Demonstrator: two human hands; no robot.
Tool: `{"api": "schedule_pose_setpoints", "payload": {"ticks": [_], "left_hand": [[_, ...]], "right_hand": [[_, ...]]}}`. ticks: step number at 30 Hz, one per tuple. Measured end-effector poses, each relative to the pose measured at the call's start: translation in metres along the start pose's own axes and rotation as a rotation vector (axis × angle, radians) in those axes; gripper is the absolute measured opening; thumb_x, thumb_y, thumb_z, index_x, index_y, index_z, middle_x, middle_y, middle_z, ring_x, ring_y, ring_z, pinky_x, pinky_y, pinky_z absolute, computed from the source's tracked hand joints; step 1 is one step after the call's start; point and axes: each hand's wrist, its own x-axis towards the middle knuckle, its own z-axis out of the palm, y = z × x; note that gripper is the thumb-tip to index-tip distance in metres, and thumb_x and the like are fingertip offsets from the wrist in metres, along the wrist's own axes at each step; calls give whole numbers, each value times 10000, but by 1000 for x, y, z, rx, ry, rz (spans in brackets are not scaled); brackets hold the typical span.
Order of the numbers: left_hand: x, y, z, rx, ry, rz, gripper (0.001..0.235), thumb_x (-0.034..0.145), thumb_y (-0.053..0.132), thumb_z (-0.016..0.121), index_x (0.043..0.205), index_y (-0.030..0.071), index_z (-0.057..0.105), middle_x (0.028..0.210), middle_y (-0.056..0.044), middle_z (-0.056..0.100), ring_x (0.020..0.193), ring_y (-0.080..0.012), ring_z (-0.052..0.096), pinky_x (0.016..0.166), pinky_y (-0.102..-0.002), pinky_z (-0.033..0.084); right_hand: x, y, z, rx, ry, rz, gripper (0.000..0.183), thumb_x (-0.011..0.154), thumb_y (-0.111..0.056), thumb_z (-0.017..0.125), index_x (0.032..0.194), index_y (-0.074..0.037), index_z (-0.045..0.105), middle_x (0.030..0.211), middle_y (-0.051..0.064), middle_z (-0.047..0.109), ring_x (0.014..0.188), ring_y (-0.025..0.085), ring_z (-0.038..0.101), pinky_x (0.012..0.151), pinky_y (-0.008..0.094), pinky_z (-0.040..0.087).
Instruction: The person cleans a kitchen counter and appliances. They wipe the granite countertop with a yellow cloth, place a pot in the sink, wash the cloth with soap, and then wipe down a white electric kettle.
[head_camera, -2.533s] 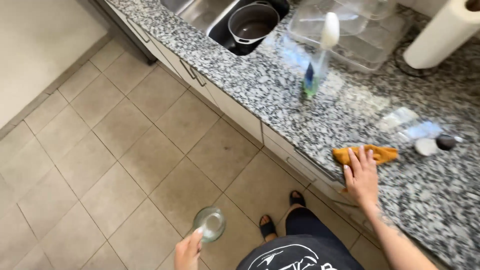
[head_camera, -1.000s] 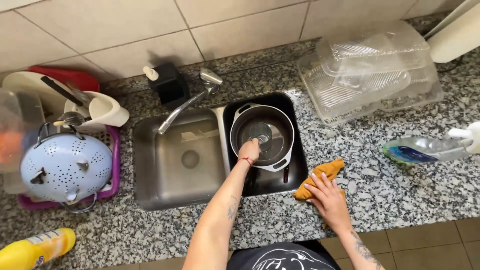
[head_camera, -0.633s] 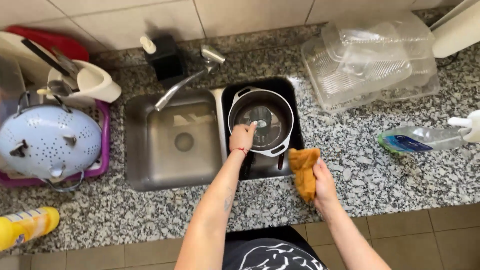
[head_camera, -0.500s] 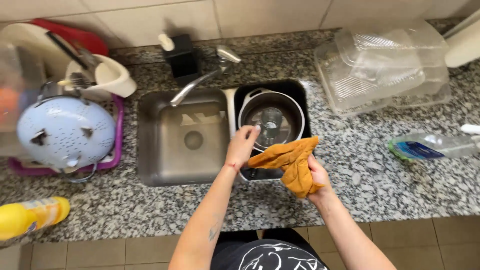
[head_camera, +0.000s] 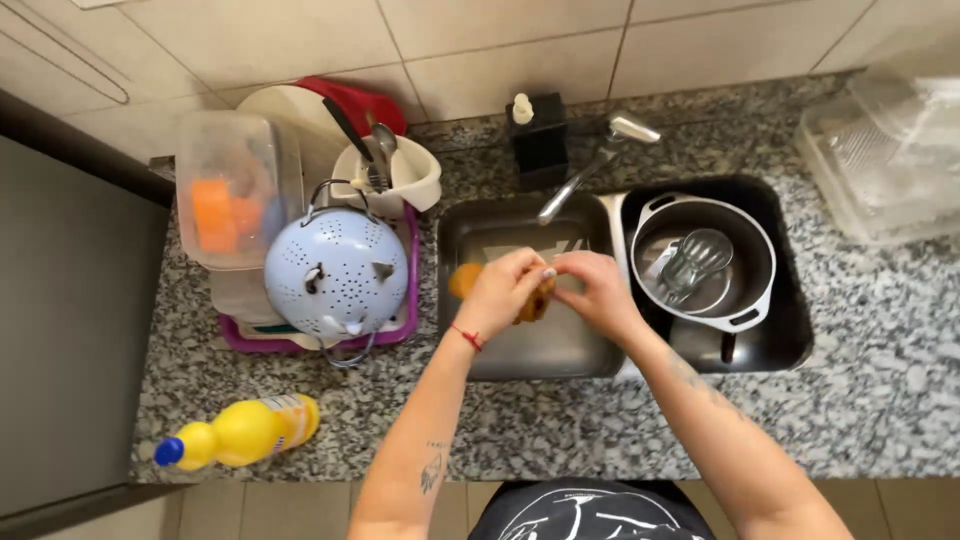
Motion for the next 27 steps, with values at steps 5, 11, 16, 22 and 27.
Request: {"api": "schedule_pose_setpoints", "payload": {"ticks": [5,11,16,22,27], "left_hand": [[-13,-3,-70,411,14,-91,261,707,182,732,929,211,598,867,-65,659,910,-313,644,812,-432,516],[-24,-25,-87,99,162,-44,83,767,129,664,804,196,698,720,0,655,772,-198,650,733,-320,521],[-23,-11,-49,-356,167,-127,72,790,142,698,844,97,714,655,-43,633,555,-118,578,528,-254,508],[-14,-36,-2,-679,180,-286,146,878,215,662,953,98,708,742,-24,658,620,-90,639,551,-239,570],[-34,6,-10,-856,112,-295,342,923,166,575,1247,57,567,1110,-120,642,938,-215,649,760,-351,575]], "right_hand": [[39,-44,-1,-170,128,149,179,738,-26,707,880,-135,712,833,40,700,879,256,650,821,383,500],[36,-53,-14,36,102,372,167,774,-19,645,904,-120,675,848,19,688,905,178,655,874,383,483],[22,-41,-14,-160,374,491,157,744,-81,690,843,-161,597,772,0,627,803,197,641,789,361,487],[-2,-62,33,579,329,697,105,888,-140,593,982,-109,557,863,35,625,736,121,626,638,241,540],[6,-104,31,604,202,692,508,629,-47,833,1087,-65,615,1020,69,662,866,150,643,742,294,558]]}}
